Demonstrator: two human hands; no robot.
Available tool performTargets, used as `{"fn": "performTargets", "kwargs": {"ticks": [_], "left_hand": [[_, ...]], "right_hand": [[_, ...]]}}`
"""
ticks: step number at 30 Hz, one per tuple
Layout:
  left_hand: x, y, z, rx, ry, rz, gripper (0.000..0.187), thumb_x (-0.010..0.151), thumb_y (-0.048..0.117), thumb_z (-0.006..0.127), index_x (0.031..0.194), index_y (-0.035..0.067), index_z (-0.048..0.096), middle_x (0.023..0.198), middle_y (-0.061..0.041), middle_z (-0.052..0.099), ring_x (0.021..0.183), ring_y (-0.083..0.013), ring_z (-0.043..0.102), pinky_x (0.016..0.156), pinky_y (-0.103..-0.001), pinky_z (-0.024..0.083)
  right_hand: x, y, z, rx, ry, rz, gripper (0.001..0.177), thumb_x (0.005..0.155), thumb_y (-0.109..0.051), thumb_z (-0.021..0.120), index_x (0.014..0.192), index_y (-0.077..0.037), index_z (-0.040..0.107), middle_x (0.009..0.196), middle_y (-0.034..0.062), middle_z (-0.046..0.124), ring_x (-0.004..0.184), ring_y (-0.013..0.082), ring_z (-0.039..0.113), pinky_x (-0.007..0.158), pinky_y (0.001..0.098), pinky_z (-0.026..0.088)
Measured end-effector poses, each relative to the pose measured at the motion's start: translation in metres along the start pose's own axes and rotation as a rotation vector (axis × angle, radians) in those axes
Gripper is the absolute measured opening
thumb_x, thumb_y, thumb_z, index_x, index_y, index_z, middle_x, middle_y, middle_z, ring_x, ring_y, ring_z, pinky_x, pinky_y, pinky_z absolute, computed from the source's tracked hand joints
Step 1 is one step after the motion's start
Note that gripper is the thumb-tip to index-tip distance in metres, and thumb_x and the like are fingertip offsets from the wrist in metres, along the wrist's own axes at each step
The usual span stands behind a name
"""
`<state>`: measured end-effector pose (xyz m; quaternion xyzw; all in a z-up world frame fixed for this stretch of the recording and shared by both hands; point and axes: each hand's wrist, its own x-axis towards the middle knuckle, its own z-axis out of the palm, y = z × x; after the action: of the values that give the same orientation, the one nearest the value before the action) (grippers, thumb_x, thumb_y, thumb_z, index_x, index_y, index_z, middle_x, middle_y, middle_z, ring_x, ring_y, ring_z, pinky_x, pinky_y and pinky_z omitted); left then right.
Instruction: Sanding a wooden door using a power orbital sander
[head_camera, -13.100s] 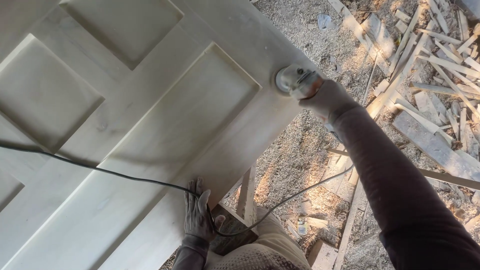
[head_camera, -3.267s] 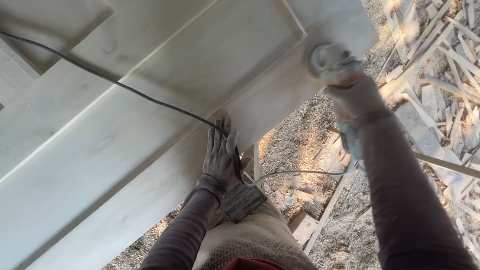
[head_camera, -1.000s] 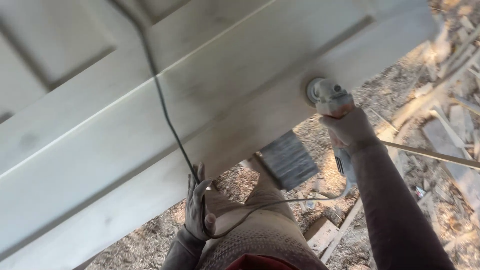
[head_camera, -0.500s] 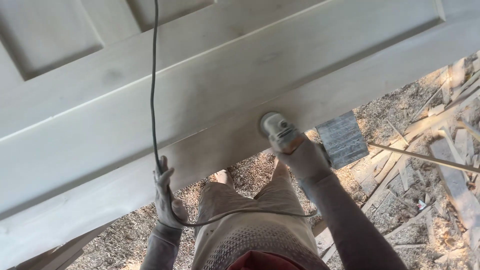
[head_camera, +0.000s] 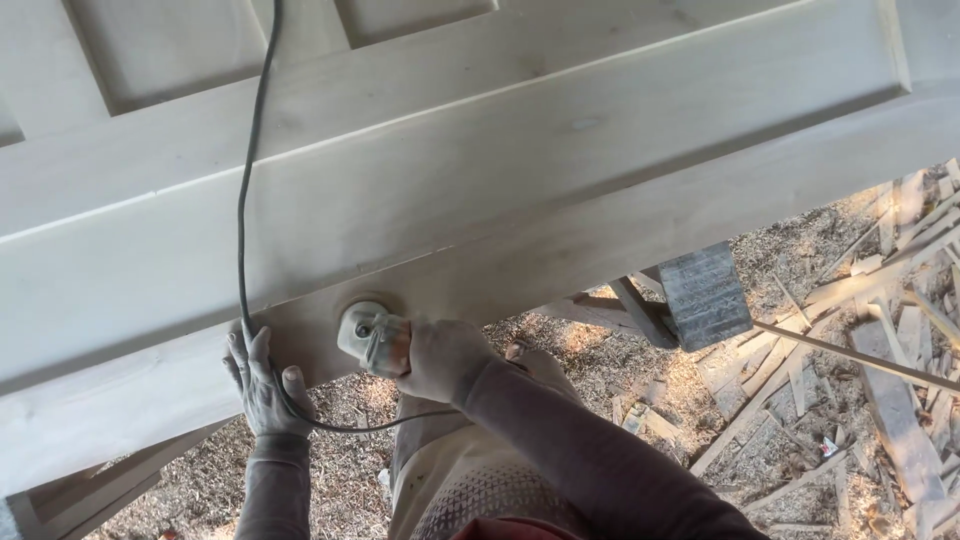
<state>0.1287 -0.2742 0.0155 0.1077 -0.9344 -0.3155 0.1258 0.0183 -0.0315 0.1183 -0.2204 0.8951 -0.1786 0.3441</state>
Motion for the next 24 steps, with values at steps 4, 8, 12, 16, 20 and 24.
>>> {"fn": "performTargets", "kwargs": {"ticks": [4, 8, 12, 16, 20, 24], "left_hand": [[-0.002, -0.007, 0.017, 0.212, -0.106, -0.079, 0.069, 0.1, 0.057, 0.019, 0.154, 0.015, 0.025, 0.171, -0.02, 0.014, 0.155, -0.0467, 0.006, 0.121, -0.066, 0.001], [0.006, 0.026, 0.047, 0.335, -0.174, -0.066, 0.07, 0.092, 0.047, 0.043, 0.15, 0.009, 0.031, 0.173, -0.024, 0.004, 0.156, -0.0512, -0.001, 0.123, -0.067, 0.0], [0.016, 0.072, 0.091, 0.209, -0.196, 0.115, 0.08, 0.085, 0.051, 0.059, 0.15, 0.011, 0.035, 0.169, -0.031, 0.007, 0.151, -0.0585, 0.006, 0.119, -0.071, 0.002], [0.022, 0.114, 0.144, 0.194, -0.233, 0.291, 0.093, 0.081, 0.069, 0.058, 0.155, 0.018, 0.033, 0.168, -0.031, 0.012, 0.152, -0.0568, 0.011, 0.121, -0.07, 0.004], [0.038, 0.17, 0.157, 0.229, -0.348, 0.391, 0.089, 0.082, 0.058, 0.066, 0.153, 0.016, 0.033, 0.167, -0.032, 0.013, 0.151, -0.0552, 0.016, 0.119, -0.071, 0.011], [0.044, 0.186, 0.163, 0.221, -0.38, 0.441, 0.08, 0.091, 0.063, 0.05, 0.153, 0.016, 0.033, 0.166, -0.031, 0.02, 0.151, -0.0517, 0.022, 0.12, -0.068, 0.013]], "right_hand": [[-0.003, 0.011, -0.03, -0.015, 0.085, -0.05, 0.027, 0.073, -0.037, 0.064, 0.079, -0.011, 0.069, 0.078, 0.0185, 0.075, 0.082, 0.0434, 0.074, 0.072, 0.05, 0.06], [-0.017, 0.096, -0.048, 0.017, 0.198, 0.045, 0.023, 0.071, -0.039, 0.068, 0.07, -0.015, 0.069, 0.074, 0.016, 0.074, 0.074, 0.0416, 0.074, 0.064, 0.0488, 0.058], [-0.038, 0.159, -0.089, 0.114, 0.379, 0.093, 0.038, 0.076, -0.035, 0.068, 0.102, -0.008, 0.072, 0.11, 0.0157, 0.075, 0.108, 0.0305, 0.07, 0.093, 0.0392, 0.056], [-0.074, 0.206, -0.146, 0.191, 0.401, 0.73, 0.066, 0.057, -0.062, 0.083, 0.089, -0.004, 0.077, 0.097, 0.0189, 0.077, 0.101, 0.0414, 0.071, 0.084, 0.0573, 0.056], [-0.094, 0.318, -0.128, 0.251, 0.419, 0.832, 0.075, 0.055, -0.065, 0.088, 0.102, -0.007, 0.078, 0.101, 0.0205, 0.077, 0.104, 0.0417, 0.07, 0.082, 0.0577, 0.057], [-0.116, 0.38, -0.121, 0.315, 0.557, 0.915, 0.069, 0.065, -0.058, 0.085, 0.111, -0.007, 0.075, 0.104, 0.0187, 0.075, 0.107, 0.0383, 0.069, 0.084, 0.0537, 0.055]]}}
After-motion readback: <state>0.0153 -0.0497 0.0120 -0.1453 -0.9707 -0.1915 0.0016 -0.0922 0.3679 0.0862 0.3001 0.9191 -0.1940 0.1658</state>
